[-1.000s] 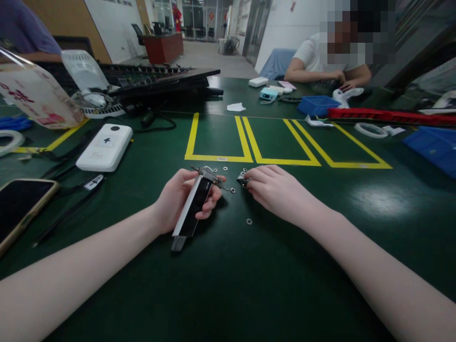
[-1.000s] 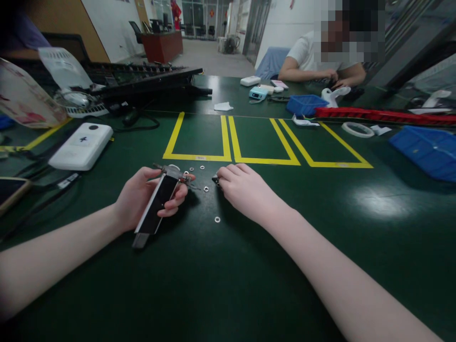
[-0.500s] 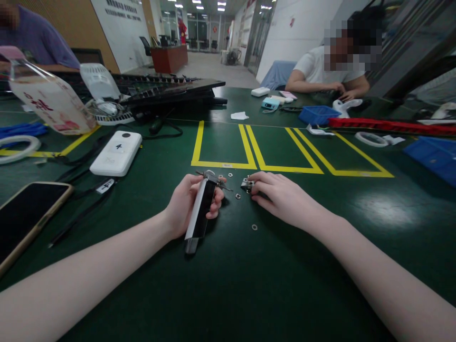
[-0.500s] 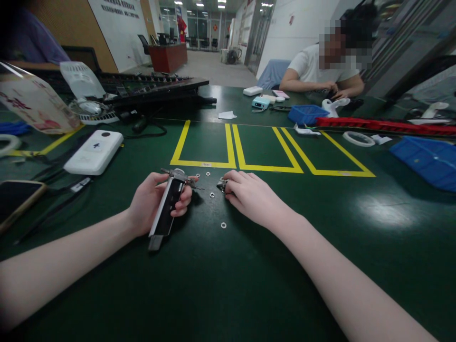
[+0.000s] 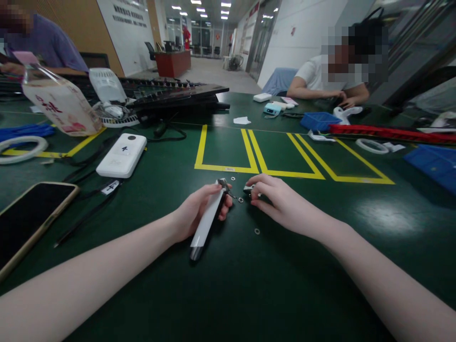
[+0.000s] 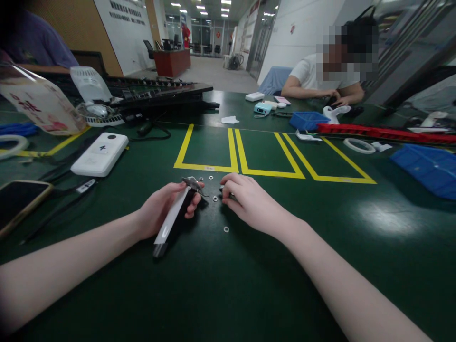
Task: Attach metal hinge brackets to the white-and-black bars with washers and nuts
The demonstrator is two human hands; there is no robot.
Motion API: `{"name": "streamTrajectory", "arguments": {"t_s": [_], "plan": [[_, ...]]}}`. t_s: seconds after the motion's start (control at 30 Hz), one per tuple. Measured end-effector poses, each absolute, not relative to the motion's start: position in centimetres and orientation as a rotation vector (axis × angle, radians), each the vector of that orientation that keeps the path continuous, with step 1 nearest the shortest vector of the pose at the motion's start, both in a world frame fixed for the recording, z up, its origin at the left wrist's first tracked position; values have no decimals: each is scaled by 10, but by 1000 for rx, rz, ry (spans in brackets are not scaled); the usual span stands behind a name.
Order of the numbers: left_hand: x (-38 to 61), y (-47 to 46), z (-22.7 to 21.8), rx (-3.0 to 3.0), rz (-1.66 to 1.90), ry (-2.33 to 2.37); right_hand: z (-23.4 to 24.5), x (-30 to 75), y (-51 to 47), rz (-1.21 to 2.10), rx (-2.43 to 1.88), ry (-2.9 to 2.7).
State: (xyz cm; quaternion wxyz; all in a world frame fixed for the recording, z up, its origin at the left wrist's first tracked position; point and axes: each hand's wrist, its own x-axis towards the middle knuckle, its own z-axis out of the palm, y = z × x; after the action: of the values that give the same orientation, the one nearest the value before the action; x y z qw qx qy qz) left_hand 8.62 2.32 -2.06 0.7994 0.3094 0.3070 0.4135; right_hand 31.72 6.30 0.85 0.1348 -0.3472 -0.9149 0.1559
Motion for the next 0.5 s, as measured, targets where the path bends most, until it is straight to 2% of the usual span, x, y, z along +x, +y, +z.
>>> {"name": "streamTrajectory", "arguments": {"t_s": [0.1, 0.33, 0.5], "plan": [[87, 24, -22, 706, 863, 699, 18, 313, 60, 576, -990, -2548], [89, 26, -25, 796, 813, 717, 29, 294, 47, 1149, -872, -1978], [92, 24, -24, 844, 802, 738, 32, 283, 39, 1213, -961, -1917]]}}
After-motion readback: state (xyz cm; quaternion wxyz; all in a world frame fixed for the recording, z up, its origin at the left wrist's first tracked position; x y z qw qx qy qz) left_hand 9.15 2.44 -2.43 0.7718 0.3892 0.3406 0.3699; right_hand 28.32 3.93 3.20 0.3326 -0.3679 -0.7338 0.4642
